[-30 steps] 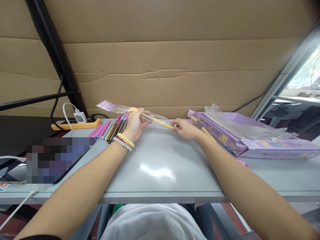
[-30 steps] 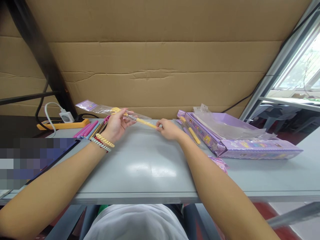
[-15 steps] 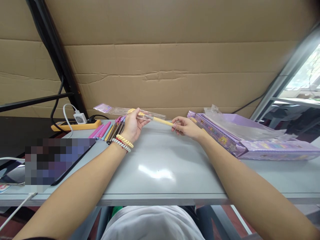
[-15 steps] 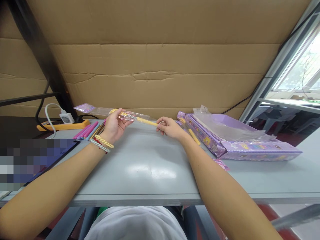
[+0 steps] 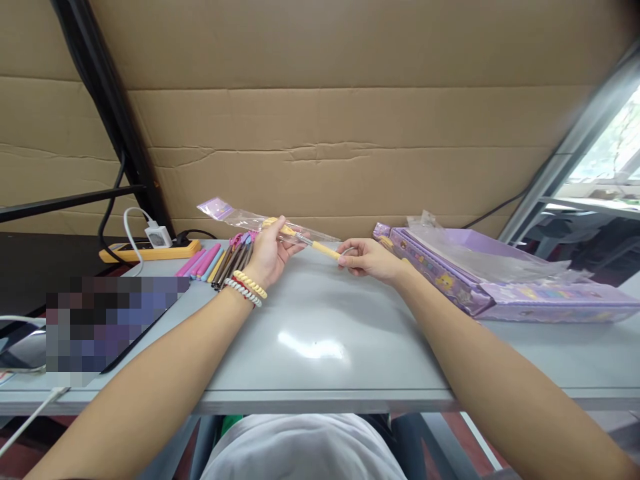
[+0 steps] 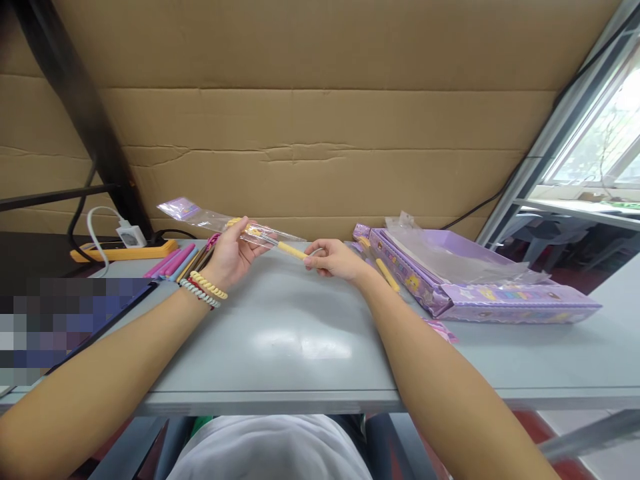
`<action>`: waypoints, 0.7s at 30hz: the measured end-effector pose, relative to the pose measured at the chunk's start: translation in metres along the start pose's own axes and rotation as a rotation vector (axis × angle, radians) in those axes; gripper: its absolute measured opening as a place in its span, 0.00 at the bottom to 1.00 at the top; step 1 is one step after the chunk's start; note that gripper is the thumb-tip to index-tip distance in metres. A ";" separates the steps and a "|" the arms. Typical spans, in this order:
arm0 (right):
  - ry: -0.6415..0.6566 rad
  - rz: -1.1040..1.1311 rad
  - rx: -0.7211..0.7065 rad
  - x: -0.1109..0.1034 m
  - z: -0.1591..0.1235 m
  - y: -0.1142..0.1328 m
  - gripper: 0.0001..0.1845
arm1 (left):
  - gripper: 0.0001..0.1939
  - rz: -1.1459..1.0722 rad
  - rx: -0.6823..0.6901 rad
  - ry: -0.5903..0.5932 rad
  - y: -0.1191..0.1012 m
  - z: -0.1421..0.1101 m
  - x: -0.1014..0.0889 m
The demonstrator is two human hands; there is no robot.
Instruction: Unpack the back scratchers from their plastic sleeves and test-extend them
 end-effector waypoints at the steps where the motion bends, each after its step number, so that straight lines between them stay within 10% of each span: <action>1: 0.005 -0.026 0.006 0.000 0.000 0.000 0.24 | 0.10 -0.007 -0.006 0.002 0.000 0.000 0.000; 21: 0.154 -0.391 -0.070 -0.012 0.001 -0.003 0.18 | 0.07 -0.090 0.171 -0.315 -0.022 0.017 -0.026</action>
Point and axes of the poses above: each hand's wrist, its own z-axis towards the middle knuckle, its own x-axis out of the palm, y = z × x, the point moved 5 cm from there along z, towards the middle knuckle, and after that the axes turned 7 degrees about -y, right-handed, at the moved point
